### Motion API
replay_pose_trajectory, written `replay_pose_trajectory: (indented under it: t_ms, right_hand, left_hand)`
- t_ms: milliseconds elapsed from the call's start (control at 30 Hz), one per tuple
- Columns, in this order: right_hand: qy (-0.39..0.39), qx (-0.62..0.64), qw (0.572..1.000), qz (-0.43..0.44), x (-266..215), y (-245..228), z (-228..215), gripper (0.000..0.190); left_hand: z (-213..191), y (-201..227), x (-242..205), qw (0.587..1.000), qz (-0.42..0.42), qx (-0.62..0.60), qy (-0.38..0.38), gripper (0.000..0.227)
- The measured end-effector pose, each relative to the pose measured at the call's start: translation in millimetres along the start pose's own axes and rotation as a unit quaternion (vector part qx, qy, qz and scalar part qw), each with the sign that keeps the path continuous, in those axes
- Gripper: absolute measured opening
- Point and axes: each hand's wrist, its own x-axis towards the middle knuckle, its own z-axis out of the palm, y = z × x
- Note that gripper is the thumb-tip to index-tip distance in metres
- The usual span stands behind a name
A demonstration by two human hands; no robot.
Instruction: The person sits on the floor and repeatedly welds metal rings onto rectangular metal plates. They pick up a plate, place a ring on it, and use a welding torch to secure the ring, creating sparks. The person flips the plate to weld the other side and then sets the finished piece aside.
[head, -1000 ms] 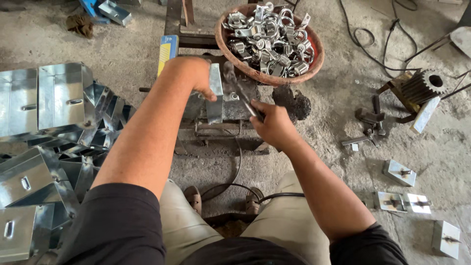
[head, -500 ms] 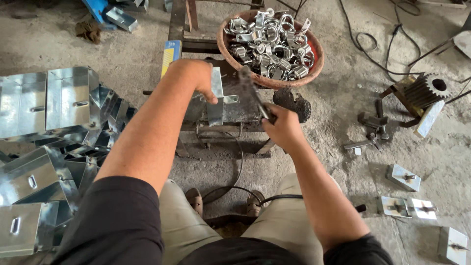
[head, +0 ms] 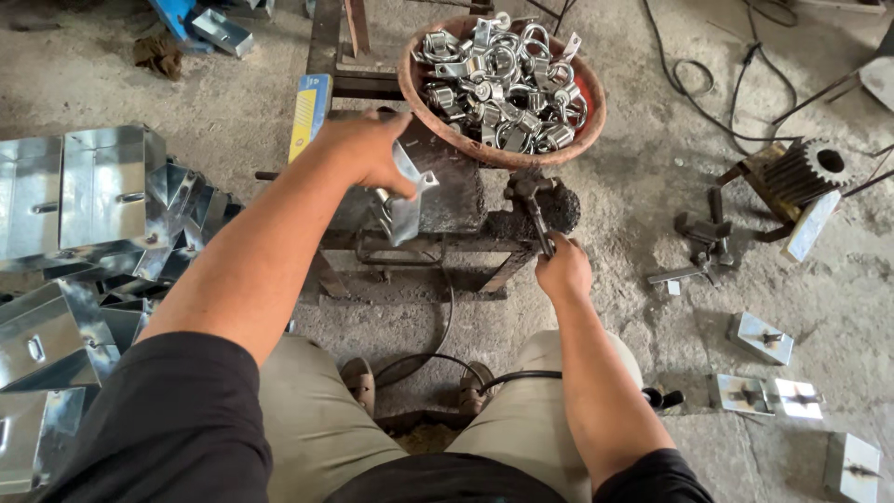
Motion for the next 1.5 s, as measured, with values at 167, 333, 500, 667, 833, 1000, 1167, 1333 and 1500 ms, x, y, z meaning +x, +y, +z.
replay_pose_trajectory:
  t_ms: [167, 333, 500, 667, 833, 1000, 1167, 1333, 1500]
  right_hand:
    - [-0.006, 0.008, 1.0, 0.018, 5, 0, 10, 0.041]
    - [0.095, 0.086, 0.991, -0.046, -8, -26, -12, 0.046]
    - [0.033, 0.485, 0.853, -0.191, -53, -71, -45, 0.064]
    - [0.118, 0.467, 0.806, -0.345, -98, -113, -76, 0.048]
    - [0.235, 0.351, 0.802, -0.422, -134, -139, -107, 0.025]
    - [0.267, 0.318, 0.782, -0.466, -147, -150, -136, 0.026]
    - [0.274, 0.28, 0.805, -0.446, -159, -144, -142, 0.027]
    - [0.316, 0.274, 0.847, -0.329, -135, -119, -111, 0.025]
    - [0.163, 0.519, 0.834, -0.089, -128, -100, -98, 0.009]
  left_hand:
    - [30, -20, -9, 0.943, -0.107, -0.309, 0.055, 0.124]
    - [83, -28, -35, 0.726, -0.125, -0.656, 0.167, 0.1]
    - [125, -3, -74, 0.526, -0.11, -0.831, 0.145, 0.093]
    - [145, 15, -110, 0.398, -0.042, -0.91, 0.106, 0.102]
    - [155, 12, -130, 0.272, 0.097, -0.957, 0.016, 0.113]
    - [173, 8, -128, 0.279, 0.182, -0.939, 0.083, 0.119]
    - [168, 14, -131, 0.228, 0.233, -0.942, 0.077, 0.099]
    - [121, 37, -169, 0.46, 0.107, -0.866, 0.162, 0.116]
    - [93, 65, -206, 0.549, 0.145, -0.812, 0.139, 0.103]
